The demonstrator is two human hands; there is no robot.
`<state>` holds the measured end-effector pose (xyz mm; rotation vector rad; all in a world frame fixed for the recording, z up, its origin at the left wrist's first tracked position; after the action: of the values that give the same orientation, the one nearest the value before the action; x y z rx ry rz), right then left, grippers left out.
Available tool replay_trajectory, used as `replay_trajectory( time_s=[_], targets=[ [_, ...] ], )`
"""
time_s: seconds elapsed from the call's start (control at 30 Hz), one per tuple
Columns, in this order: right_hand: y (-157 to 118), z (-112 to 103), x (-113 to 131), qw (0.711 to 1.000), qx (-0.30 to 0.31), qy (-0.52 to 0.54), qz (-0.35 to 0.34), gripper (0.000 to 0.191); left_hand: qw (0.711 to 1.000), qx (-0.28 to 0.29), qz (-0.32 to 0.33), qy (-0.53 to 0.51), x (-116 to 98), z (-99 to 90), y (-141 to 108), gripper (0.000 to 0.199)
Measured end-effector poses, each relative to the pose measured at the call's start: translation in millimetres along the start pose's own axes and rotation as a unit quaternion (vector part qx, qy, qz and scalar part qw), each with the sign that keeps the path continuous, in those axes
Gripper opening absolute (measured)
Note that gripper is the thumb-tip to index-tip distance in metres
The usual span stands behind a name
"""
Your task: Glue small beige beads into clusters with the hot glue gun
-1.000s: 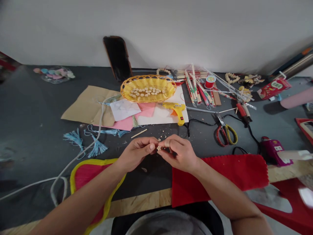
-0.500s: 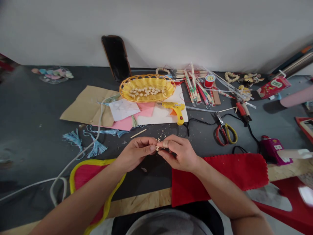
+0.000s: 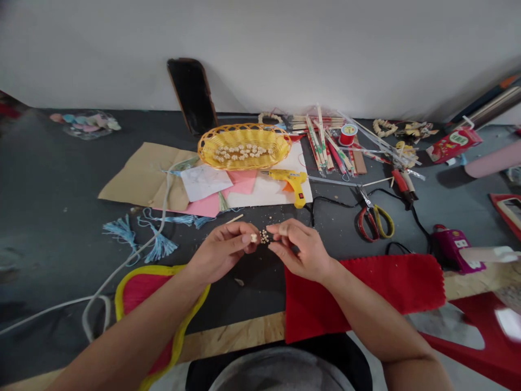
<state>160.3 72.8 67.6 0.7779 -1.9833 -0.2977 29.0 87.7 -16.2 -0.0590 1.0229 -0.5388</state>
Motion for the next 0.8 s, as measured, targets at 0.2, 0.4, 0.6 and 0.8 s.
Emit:
replay_trajectory(
  time_s=[0.2, 0.4, 0.6, 0.8],
  targets=[
    [5, -32, -34, 0.980, -0.058, -0.168, 0.090, 0.012, 0.990, -0.060, 0.065, -0.114, -19, -16.4, 3, 0.018],
    [20, -33, -91, 0.928, 0.070, -0.287, 0.227, 0.033, 0.989, -0.053, 0.074, -0.120, -21, -13.4, 3, 0.019],
    [33, -25, -122, 0.884, 0.149, -0.298, 0.327, 0.044, 0.991, -0.038, 0.076, -0.107, -20, -10.6, 2, 0.019],
    [19, -32, -137, 0.893, 0.135, -0.107, 0.417, 0.019, 0.994, -0.019, 0.082, -0.074, -17, -9.6, 4, 0.017]
  ],
)
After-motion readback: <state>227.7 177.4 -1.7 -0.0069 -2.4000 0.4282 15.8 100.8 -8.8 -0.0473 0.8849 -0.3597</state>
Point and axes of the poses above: each hand's wrist, its own y-axis towards the middle knuckle, its own z-axis out of the palm, x = y × z, the point moved 9 cm from there along y, towards the middle knuckle, and after that the axes turned 1 degree about x, right-handed, at the moved point
